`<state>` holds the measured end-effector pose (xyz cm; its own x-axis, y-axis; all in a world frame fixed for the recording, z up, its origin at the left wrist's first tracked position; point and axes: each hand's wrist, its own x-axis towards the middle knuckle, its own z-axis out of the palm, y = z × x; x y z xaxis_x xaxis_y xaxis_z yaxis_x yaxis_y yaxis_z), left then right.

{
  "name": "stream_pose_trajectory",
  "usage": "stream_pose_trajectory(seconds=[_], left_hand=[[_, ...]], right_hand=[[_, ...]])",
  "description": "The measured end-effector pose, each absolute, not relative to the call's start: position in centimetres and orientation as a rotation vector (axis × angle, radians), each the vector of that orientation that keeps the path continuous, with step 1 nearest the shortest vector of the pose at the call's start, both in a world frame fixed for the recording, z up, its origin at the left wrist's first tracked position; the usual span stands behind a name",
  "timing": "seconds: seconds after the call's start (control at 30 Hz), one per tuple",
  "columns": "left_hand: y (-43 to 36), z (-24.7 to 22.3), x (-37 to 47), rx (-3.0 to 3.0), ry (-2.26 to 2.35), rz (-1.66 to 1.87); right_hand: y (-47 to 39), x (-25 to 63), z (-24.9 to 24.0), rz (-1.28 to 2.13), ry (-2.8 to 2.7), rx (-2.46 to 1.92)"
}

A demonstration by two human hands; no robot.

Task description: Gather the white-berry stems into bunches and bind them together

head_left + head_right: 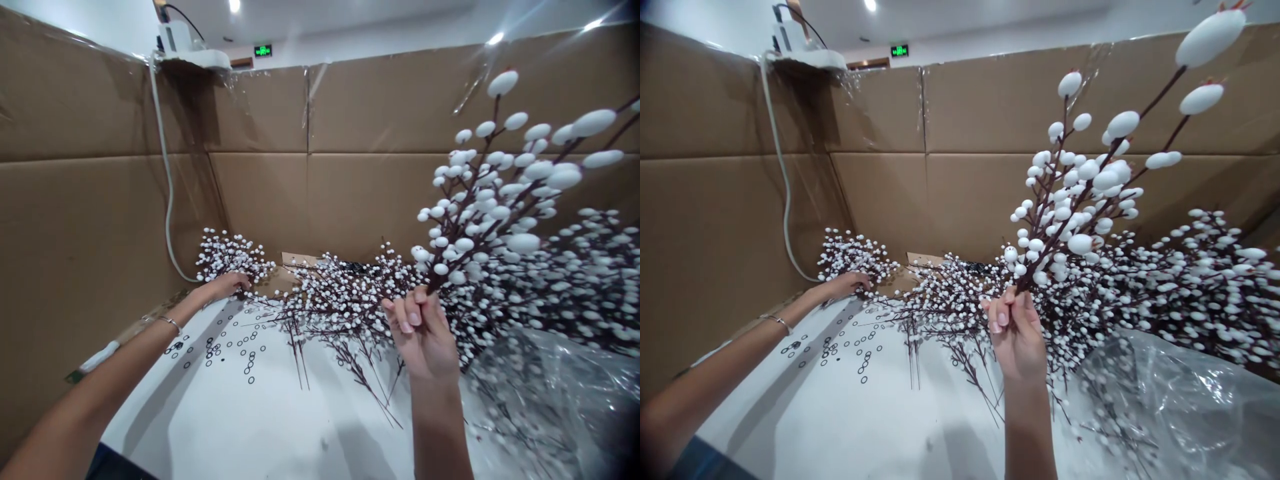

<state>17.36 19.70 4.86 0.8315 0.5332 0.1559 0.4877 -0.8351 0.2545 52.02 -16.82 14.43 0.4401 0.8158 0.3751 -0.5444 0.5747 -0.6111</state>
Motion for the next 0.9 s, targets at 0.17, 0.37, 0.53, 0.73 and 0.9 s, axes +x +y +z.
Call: stream_pose_trajectory(seconds=[0.17, 0.37, 0.53, 0.73, 0.9], left_hand=[[20.2, 5.3, 16.6, 2.961, 0.715, 0.195], [21.7, 6.5, 14.9, 3.235, 0.691, 0.148], [22.0, 6.7, 14.7, 3.283, 0.768, 0.074], [20.6, 6.3, 15.2, 3.229, 0.731, -0.110], [19.8, 6.4, 14.9, 3.167, 0.763, -0.009]], right_hand=[[-16.8, 52.0, 14.4, 0.865, -0.711, -0.477], [-16.8, 52.2, 14.2, 0.868, -0.697, -0.480], [-16.8, 52.2, 14.3, 0.869, -0.679, -0.466], [-16.8, 52.3, 14.2, 0.855, -0.684, -0.481], [-16.7, 52.3, 14.2, 0.863, -0.693, -0.480]])
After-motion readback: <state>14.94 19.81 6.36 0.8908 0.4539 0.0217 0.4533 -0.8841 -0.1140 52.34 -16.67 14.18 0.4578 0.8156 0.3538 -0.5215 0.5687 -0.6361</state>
